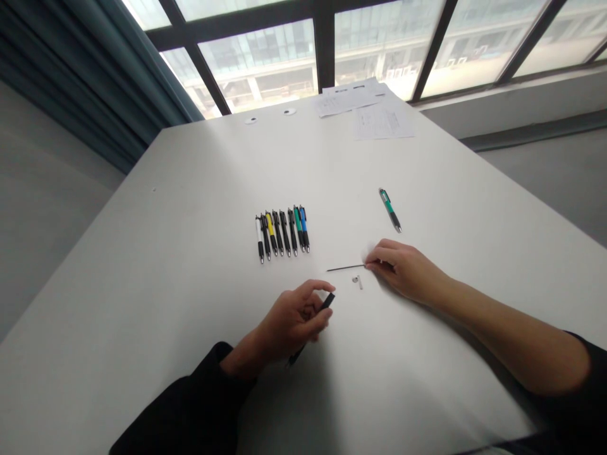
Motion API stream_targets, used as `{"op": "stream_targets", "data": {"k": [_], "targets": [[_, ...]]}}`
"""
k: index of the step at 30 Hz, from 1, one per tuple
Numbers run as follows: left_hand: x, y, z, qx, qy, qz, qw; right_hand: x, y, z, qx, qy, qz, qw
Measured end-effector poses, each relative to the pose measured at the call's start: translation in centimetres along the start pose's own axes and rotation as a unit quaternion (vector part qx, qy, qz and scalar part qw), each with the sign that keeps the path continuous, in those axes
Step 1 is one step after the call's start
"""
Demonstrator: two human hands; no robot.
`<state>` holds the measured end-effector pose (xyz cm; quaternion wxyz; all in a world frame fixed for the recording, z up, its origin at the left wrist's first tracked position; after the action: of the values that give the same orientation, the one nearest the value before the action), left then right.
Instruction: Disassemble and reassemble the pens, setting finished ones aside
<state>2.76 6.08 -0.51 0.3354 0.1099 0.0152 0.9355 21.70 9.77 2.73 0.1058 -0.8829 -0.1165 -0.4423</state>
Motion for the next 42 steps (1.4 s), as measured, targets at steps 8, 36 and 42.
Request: {"op": "stream_targets", "data": {"k": [8,36,42], "targets": [[6.2,0.9,2.5,-0.035,-0.331,0.264,0.905,-0.1,0.2,-0.1,-0.002,-0.007,-0.004,1.000],[8.8,1.0,0.3,0.015,-0.200,0.311,0.929,1.2,0.3,2.0,-0.116,-0.139,0.066,0.981],[9.2,1.0,0.1,0.013,-0.160,0.300,0.940,0.7,0.1,2.0,-0.119,-0.135,0.048,0.983]]}}
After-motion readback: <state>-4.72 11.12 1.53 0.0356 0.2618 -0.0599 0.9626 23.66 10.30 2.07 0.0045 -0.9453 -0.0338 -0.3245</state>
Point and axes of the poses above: each hand's wrist, its own y-axis away from the middle knuckle, its own x-axis out of the back of the hand, z = x × y, the point moved 10 cm from there along -y, towards the middle knuckle, and after that the axes turned 7 degrees about -x, right-handed, at the moved point
